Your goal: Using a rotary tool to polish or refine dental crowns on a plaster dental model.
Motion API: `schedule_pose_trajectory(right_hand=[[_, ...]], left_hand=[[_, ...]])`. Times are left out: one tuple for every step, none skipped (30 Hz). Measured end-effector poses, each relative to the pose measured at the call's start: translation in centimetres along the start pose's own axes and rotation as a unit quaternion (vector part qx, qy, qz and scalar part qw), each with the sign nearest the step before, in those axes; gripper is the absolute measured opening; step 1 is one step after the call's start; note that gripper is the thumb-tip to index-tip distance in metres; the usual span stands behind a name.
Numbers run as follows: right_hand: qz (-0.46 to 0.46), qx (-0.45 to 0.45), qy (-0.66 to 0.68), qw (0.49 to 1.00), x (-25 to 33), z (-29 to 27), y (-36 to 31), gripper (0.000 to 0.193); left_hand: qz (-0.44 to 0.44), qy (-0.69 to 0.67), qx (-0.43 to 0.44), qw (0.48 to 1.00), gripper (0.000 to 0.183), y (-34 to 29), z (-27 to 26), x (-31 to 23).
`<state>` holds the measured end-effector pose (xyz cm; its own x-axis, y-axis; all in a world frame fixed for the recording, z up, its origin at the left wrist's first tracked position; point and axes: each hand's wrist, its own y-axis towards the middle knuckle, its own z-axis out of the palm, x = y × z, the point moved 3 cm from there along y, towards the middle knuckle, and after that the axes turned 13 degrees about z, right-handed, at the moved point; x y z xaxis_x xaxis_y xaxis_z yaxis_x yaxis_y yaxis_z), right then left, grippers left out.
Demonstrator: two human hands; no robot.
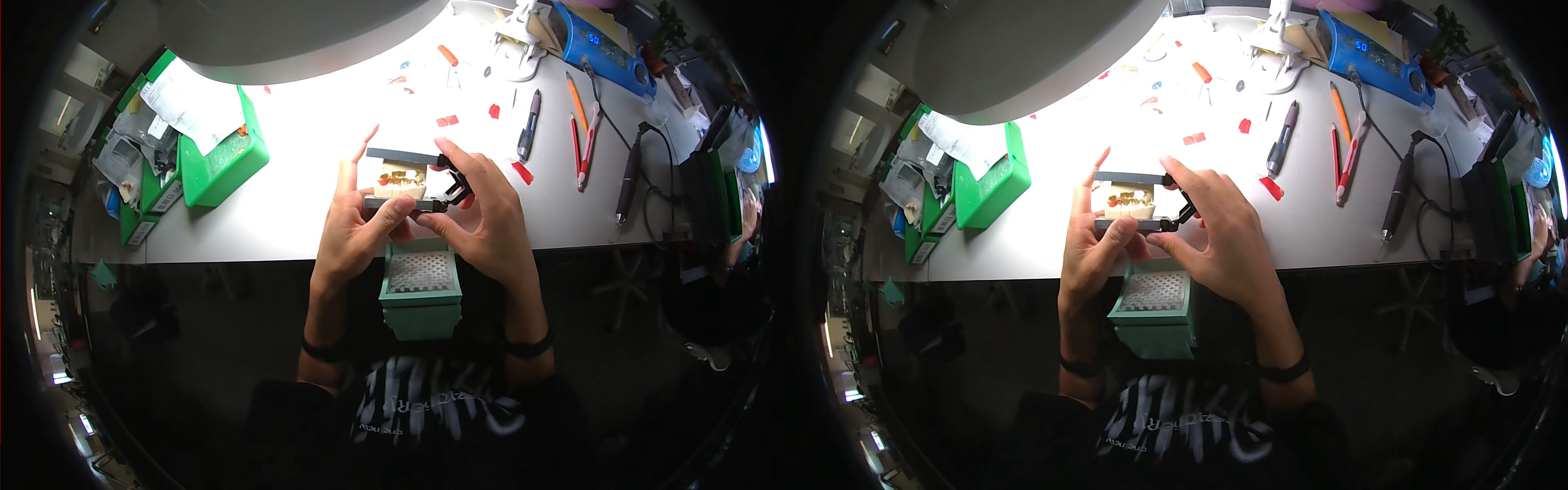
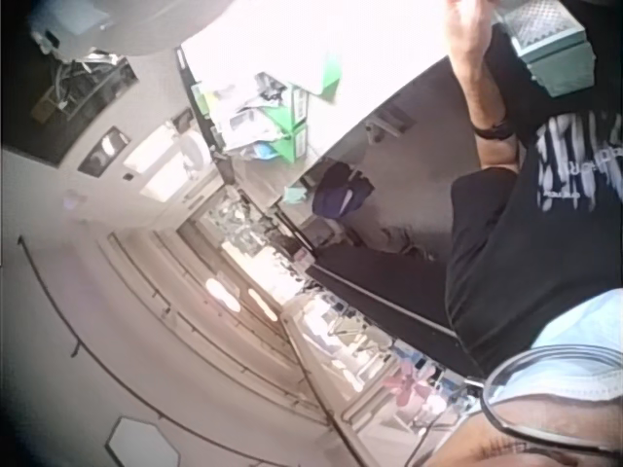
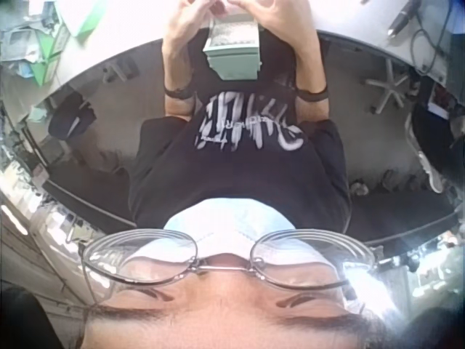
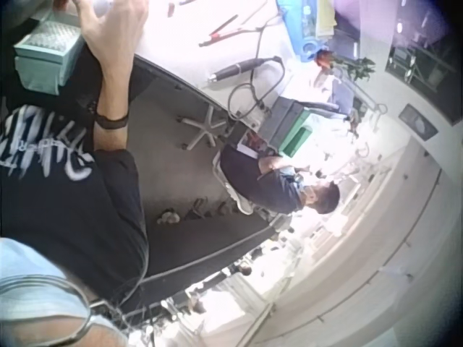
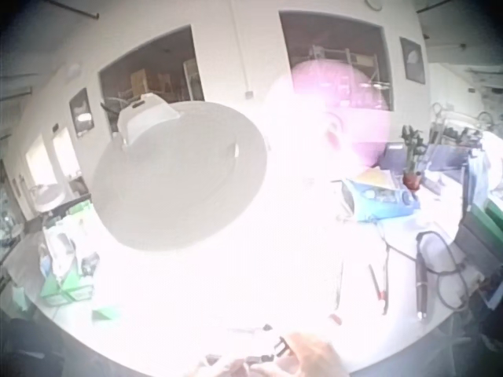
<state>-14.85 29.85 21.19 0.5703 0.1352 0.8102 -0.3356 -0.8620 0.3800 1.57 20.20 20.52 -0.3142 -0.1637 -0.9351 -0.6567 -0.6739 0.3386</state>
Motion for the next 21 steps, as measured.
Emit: schedule_pose_trajectory(right_hand=[[0.004, -0.001, 0.009, 1.0, 0.04, 0.16, -0.01, 0.079], [0.007, -0.003, 0.017, 1.0, 0.02, 0.15, 0.02, 0.08], [0.008, -0.002, 0.015, 1.0, -0.01, 0.13, -0.02, 0.08], [0.011, -0.001, 0.024, 1.0, -0.05, 0.09, -0.1, 0.08], [0.012, 0.0, 0.034, 0.999, 0.0, 0.16, -0.12, 0.081], [0.011, 0.003, 0.035, 0.999, 0.03, 0.23, -0.12, 0.081], [0.014, 0.0, 0.033, 0.999, 0.02, 0.26, -0.13, 0.083], [0.017, -0.003, 0.03, 0.999, -0.01, 0.24, -0.17, 0.084], [0.016, -0.001, 0.031, 0.999, 0.01, 0.23, -0.24, 0.084], [0.027, -0.008, 0.032, 0.999, -0.03, 0.15, -0.34, 0.086], [0.036, -0.016, 0.032, 0.999, 0.0, 0.0, -0.36, 0.087], [0.036, -0.028, 0.027, 0.999, 0.09, -0.17, -0.42, 0.09], [0.035, -0.029, 0.028, 0.999, 0.17, -0.32, -0.43, 0.09], [0.043, -0.022, 0.032, 0.998, 0.2, -0.24, -0.44, 0.089], [0.051, -0.015, 0.037, 0.998, 0.22, -0.16, -0.41, 0.088], [0.05, -0.016, 0.04, 0.998, 0.28, -0.05, -0.31, 0.088], [0.038, -0.003, 0.04, 0.998, 0.19, 0.03, -0.28, 0.087], [0.026, 0.011, 0.041, 0.999, 0.13, 0.07, -0.25, 0.085], [0.026, 0.008, 0.04, 0.999, 0.07, -0.04, -0.19, 0.085], [0.029, 0.007, 0.036, 0.999, 0.16, -0.16, -0.15, 0.084], [0.031, 0.006, 0.032, 0.999, 0.23, -0.22, -0.1, 0.082]], left_hand=[[-0.004, 0.008, 0.005, 1.0, 0.085, -0.05, -0.09, -0.05], [-0.005, 0.006, 0.004, 1.0, 0.085, -0.04, -0.05, -0.02], [0.003, 0.003, 0.006, 1.0, 0.084, -0.05, 0.03, -0.04], [0.011, 0.001, 0.008, 1.0, 0.084, -0.06, 0.09, -0.01], [0.011, 0.002, 0.005, 1.0, 0.084, -0.15, 0.02, -0.03], [0.018, 0.007, 0.004, 1.0, 0.084, -0.23, -0.03, -0.09], [0.025, 0.012, 0.004, 1.0, 0.085, -0.31, -0.07, -0.16], [0.024, 0.013, 0.002, 1.0, 0.085, -0.38, 0.04, -0.15], [0.029, 0.007, -0.009, 1.0, 0.086, -0.41, 0.19, -0.15], [0.034, 0.001, -0.019, 0.999, 0.087, -0.44, 0.33, -0.17], [0.035, 0.002, -0.019, 0.999, 0.087, -0.38, 0.51, -0.28], [0.029, -0.001, -0.023, 0.999, 0.088, -0.32, 0.7, -0.36], [0.023, -0.004, -0.025, 0.999, 0.09, -0.24, 0.81, -0.46], [0.02, -0.013, -0.02, 1.0, 0.091, -0.37, 0.63, -0.37], [0.02, -0.01, -0.02, 1.0, 0.091, -0.48, 0.4, -0.3], [0.024, -0.003, -0.017, 1.0, 0.091, -0.55, 0.19, -0.27], [0.026, 0.0, -0.011, 1.0, 0.092, -0.5, 0.22, -0.05], [0.026, -0.001, -0.008, 1.0, 0.092, -0.42, 0.28, 0.05], [0.024, -0.001, -0.012, 1.0, 0.091, -0.35, 0.27, 0.14], [0.022, 0.0, -0.017, 1.0, 0.09, -0.34, 0.27, 0.11], [0.022, 0.001, -0.015, 1.0, 0.09, -0.28, 0.26, 0.12]])
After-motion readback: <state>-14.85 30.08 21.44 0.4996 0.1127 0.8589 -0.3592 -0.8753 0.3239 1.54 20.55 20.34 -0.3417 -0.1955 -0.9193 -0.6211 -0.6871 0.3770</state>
